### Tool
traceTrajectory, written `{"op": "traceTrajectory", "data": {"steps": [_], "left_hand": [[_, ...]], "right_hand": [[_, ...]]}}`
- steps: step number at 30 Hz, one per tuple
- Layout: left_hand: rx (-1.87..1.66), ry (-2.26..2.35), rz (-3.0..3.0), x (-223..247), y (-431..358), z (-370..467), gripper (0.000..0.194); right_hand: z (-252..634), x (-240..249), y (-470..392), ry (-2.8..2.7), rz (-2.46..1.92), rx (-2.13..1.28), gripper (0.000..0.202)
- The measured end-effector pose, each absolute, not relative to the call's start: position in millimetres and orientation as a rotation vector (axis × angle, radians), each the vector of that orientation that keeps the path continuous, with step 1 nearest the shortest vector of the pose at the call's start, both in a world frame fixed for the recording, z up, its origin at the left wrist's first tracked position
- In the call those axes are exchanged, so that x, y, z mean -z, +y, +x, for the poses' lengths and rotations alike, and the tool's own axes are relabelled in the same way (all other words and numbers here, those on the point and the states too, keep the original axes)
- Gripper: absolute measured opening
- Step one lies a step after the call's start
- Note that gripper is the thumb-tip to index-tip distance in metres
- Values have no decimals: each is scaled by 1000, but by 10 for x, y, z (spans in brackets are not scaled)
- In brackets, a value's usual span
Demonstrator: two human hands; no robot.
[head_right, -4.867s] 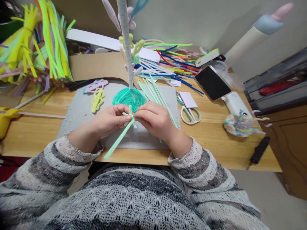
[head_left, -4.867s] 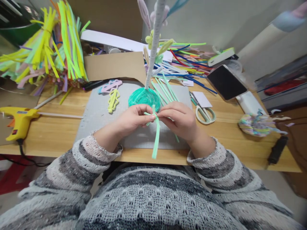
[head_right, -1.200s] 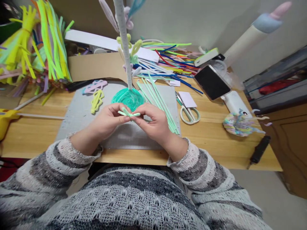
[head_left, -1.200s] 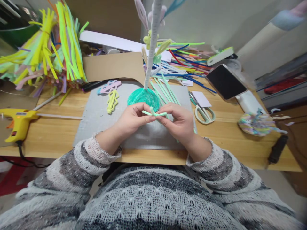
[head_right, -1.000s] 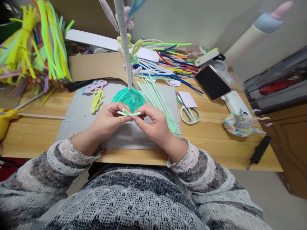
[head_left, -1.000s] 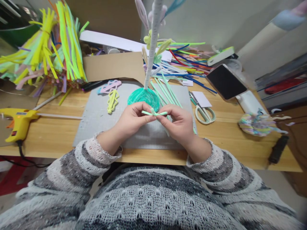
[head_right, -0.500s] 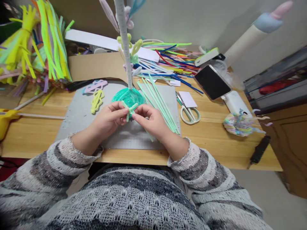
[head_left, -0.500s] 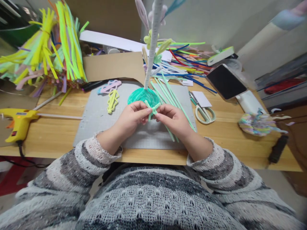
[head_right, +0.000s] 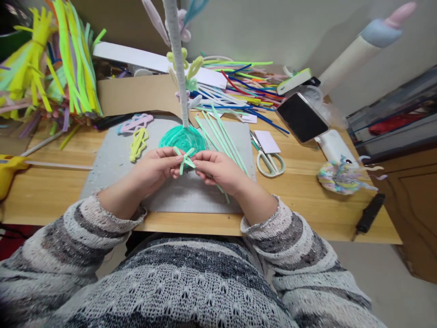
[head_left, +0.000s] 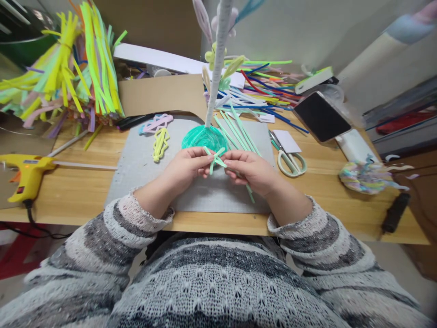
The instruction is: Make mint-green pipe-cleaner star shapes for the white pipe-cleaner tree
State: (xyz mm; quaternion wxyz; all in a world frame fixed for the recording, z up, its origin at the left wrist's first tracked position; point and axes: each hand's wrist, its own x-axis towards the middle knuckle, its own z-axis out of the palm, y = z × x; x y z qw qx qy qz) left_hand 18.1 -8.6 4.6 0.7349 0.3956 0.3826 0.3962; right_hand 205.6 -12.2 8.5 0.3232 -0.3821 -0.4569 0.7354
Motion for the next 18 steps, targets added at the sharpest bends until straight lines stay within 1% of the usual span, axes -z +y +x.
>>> {"op": "traceTrajectory", "data": {"steps": [3, 5, 8, 11, 13, 18], "left_hand": [[-873, 808, 830, -38, -69, 170, 20], [-884, 791, 810, -28, -62, 169, 21], [-912, 792, 799, -15, -67, 183, 25], [-972, 828, 827, -12, -90, 213, 29], [-1034, 856, 865, -13, -108, 234, 31], [-1107, 955, 994, -13, -120, 256, 31]], "right_hand": [[2063, -97, -106, -1150, -987, -1918, 21], [2052, -81, -112, -1187, -994, -1850, 21], [1998, -27, -158, -1275, -1043, -1709, 22], [1922, 33, -223, -1304, -1071, -1639, 24], [1879, 71, -260, -1327, -1075, -1574, 22], [1839, 146, -324, -1525, -1082, -1182, 11]]}}
